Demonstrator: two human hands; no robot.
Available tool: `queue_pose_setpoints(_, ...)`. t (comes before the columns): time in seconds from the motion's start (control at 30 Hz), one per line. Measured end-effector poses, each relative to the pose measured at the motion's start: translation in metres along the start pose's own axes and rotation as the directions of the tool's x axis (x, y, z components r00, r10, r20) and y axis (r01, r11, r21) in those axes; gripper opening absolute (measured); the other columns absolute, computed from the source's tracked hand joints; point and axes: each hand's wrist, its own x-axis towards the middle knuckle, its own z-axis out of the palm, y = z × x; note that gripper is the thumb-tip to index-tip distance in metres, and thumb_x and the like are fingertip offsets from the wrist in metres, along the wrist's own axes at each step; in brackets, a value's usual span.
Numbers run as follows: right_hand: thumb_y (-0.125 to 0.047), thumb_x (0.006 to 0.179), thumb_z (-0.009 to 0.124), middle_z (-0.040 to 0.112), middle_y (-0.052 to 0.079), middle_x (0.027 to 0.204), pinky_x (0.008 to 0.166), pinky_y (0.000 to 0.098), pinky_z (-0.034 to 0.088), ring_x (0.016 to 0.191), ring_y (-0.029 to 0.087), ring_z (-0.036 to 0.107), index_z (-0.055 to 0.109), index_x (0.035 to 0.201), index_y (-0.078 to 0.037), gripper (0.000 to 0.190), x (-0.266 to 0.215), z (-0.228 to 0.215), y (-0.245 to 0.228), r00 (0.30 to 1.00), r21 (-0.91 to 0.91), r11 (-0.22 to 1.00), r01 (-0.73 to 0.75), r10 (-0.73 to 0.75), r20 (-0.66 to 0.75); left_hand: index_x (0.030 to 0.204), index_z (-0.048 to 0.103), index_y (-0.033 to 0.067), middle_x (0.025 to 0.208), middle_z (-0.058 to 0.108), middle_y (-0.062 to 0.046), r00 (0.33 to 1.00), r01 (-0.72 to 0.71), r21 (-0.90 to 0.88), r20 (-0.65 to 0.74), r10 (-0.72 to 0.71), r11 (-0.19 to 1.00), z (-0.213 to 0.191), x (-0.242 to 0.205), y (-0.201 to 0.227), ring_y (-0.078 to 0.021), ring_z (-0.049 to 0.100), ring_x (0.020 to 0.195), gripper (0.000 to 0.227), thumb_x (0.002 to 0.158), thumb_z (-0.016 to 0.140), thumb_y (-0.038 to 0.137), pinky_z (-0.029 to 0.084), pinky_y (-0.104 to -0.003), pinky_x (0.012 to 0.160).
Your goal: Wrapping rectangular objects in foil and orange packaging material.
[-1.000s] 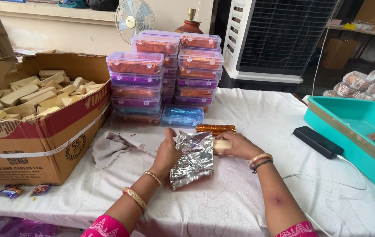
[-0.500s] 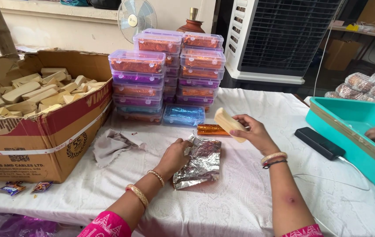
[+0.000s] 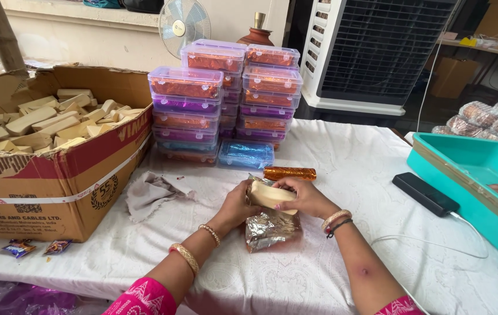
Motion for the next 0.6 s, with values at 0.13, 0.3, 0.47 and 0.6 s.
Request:
queue_pose_setpoints(0.13, -0.024, 0.071, 0.086, 0.071, 0.007, 0.121, 0.103, 0.0312, 0.051, 0.113, 0.017, 0.067, 0.065, 0.122, -0.009, 0.057, 0.001, 0.004, 0.006, 0.998, -0.102, 0.995, -0.011, 0.017, 0.061, 0.143, 0.038, 0.0005, 0.131, 0.062, -0.021, 1.000, 0.013, 0.024, 0.001, -0.013, 1.000, -0.004, -0.007, 0.014, -0.0299, 0.063, 0.120, 0.090, 0.068, 0.087, 0.009, 0.053, -0.034, 0.102)
queue_pose_setpoints(0.3, -0.019, 0.071, 0.086, 0.071, 0.006, 0.122, 0.102, 0.0303, 0.051, 0.113, 0.016, 0.067, 0.064, 0.122, -0.009, 0.056, 0.000, 0.004, 0.004, 0.997, -0.103, 0.995, 0.012, -0.004, 0.077, 0.144, 0.039, 0.0030, 0.130, 0.062, -0.022, 0.995, 0.095, 0.144, 0.000, -0.096, 0.985, -0.005, 0.011, 0.007, -0.0357, 0.060, 0.119, 0.076, 0.078, 0.075, 0.012, 0.049, -0.040, 0.101)
queue_pose_setpoints(0.47, -0.019, 0.069, 0.087, 0.069, 0.004, 0.125, 0.104, 0.0297, 0.048, 0.116, 0.015, 0.065, 0.063, 0.124, -0.010, 0.061, -0.003, 0.004, -0.008, 0.993, -0.131, 0.991, -0.026, 0.040, 0.108, 0.140, 0.042, -0.0039, 0.125, 0.065, -0.028, 0.991, 0.132, -0.024, -0.019, -0.132, 0.991, -0.007, 0.054, -0.020, -0.0350, 0.067, 0.115, 0.068, 0.086, 0.069, 0.028, 0.051, -0.040, 0.101)
queue_pose_setpoints(0.6, -0.022, 0.068, 0.088, 0.069, 0.003, 0.126, 0.104, 0.0301, 0.048, 0.116, 0.016, 0.065, 0.064, 0.125, -0.011, 0.063, -0.001, 0.006, -0.008, 0.993, -0.113, 0.993, -0.031, 0.043, 0.107, 0.139, 0.039, -0.0047, 0.121, 0.064, -0.030, 0.992, 0.126, 0.102, -0.012, -0.125, 0.987, -0.008, 0.068, -0.009, -0.0359, 0.065, 0.115, 0.072, 0.084, 0.075, 0.025, 0.051, -0.041, 0.099)
